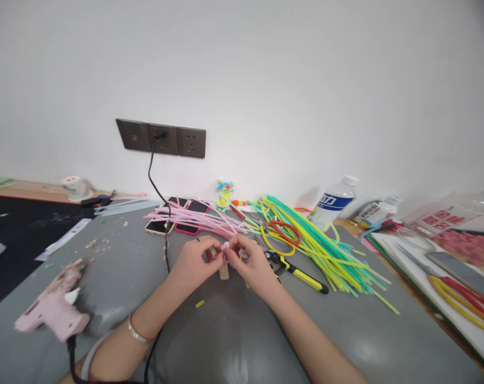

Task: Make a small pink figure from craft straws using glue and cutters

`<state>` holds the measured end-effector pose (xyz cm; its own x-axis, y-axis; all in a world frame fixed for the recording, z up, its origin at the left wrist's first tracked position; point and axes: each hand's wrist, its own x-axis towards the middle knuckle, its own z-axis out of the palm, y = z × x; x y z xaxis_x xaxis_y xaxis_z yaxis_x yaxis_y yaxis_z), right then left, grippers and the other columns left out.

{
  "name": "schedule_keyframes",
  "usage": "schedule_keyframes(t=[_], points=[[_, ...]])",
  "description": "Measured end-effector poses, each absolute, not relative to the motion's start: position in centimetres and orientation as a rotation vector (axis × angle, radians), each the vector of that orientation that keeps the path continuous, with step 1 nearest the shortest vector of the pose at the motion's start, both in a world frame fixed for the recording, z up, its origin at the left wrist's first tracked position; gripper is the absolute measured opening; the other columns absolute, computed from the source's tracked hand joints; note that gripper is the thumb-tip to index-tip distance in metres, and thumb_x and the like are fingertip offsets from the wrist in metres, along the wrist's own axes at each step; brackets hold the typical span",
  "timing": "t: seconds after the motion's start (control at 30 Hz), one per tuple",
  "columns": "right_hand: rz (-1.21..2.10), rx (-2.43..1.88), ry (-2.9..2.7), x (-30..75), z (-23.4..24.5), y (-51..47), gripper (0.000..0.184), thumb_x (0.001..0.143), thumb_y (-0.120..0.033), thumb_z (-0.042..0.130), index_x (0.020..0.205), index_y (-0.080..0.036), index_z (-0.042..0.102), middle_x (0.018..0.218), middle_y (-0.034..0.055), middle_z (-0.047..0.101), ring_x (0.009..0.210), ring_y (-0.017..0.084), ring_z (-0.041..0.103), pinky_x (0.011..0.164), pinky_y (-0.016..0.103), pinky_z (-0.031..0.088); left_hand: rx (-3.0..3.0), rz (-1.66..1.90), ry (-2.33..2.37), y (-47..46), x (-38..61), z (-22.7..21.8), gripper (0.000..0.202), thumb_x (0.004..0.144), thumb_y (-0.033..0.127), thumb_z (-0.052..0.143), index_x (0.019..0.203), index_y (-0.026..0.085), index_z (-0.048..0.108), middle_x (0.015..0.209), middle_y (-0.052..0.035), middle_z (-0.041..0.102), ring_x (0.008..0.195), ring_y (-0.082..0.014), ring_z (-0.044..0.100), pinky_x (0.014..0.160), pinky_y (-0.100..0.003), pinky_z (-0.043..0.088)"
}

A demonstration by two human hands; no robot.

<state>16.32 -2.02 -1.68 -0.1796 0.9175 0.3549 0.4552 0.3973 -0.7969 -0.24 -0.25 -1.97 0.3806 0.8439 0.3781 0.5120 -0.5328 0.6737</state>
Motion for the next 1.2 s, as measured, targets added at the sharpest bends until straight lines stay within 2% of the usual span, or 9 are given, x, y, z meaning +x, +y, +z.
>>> schedule_keyframes(t=[0.27, 0.57, 0.8, 1.07, 1.2], points=[[0.546, -1.261, -1.859, 15.8, -1.97, -2.5, 0.019, 0.092, -0.027, 0.05, 0.075, -0.02, 0.054, 0.068, -0.0021, 0.059, 0.065, 0.014, 0.05, 0.07, 0.031, 0.032, 2.266, 0.935, 1.309, -0.56, -0.09, -2.15, 0.007, 0.079, 0.016, 0.056, 0.077, 0.019, 0.061, 0.07, 0.0003, 0.063, 0.062, -0.0138, 0.06, 0.064, -0.025, 0.043], [0.53, -1.254, -1.823, 15.78, -2.01, -2.44, 0.016, 0.09, -0.025, 0.052, 0.075, -0.021, 0.053, 0.068, -0.0024, 0.06, 0.065, 0.015, 0.051, 0.069, 0.03, 0.033, 2.295, 0.961, 1.412, -0.92, 0.04, -1.95, 0.011, 0.084, 0.023, 0.054, 0.074, 0.02, 0.055, 0.072, 0.0009, 0.064, 0.058, -0.0127, 0.059, 0.061, -0.025, 0.04], [0.535, -1.249, -1.791, 15.73, -1.92, -2.37, 0.016, 0.089, -0.027, 0.052, 0.075, -0.021, 0.054, 0.067, -0.0021, 0.06, 0.065, 0.015, 0.051, 0.07, 0.031, 0.035, 2.316, 1.005, 1.384, -0.8, 0.08, -2.15, 0.011, 0.081, 0.019, 0.055, 0.07, 0.02, 0.056, 0.067, 0.0016, 0.063, 0.056, -0.0124, 0.057, 0.06, -0.024, 0.041], [0.957, -1.096, -1.571, 16.12, -1.81, -2.0, 0.021, 0.089, -0.038, 0.055, 0.077, -0.02, 0.054, 0.067, -0.0004, 0.057, 0.059, 0.014, 0.051, 0.057, 0.026, 0.042, 2.064, 1.053, 1.262, -0.55, 0.19, -1.79, 0.01, 0.075, 0.022, 0.058, 0.066, 0.02, 0.057, 0.056, 0.0051, 0.057, 0.049, -0.0093, 0.052, 0.052, -0.02, 0.04], [1.092, -1.002, -1.526, 16.39, -1.56, -1.87, 0.025, 0.089, -0.041, 0.057, 0.077, -0.02, 0.053, 0.068, -0.0001, 0.059, 0.058, 0.013, 0.053, 0.059, 0.027, 0.044, 1.855, 1.024, 1.162, -0.45, 0.2, -1.77, 0.011, 0.074, 0.025, 0.058, 0.067, 0.018, 0.06, 0.059, 0.0019, 0.063, 0.053, -0.0113, 0.056, 0.052, -0.02, 0.044]])
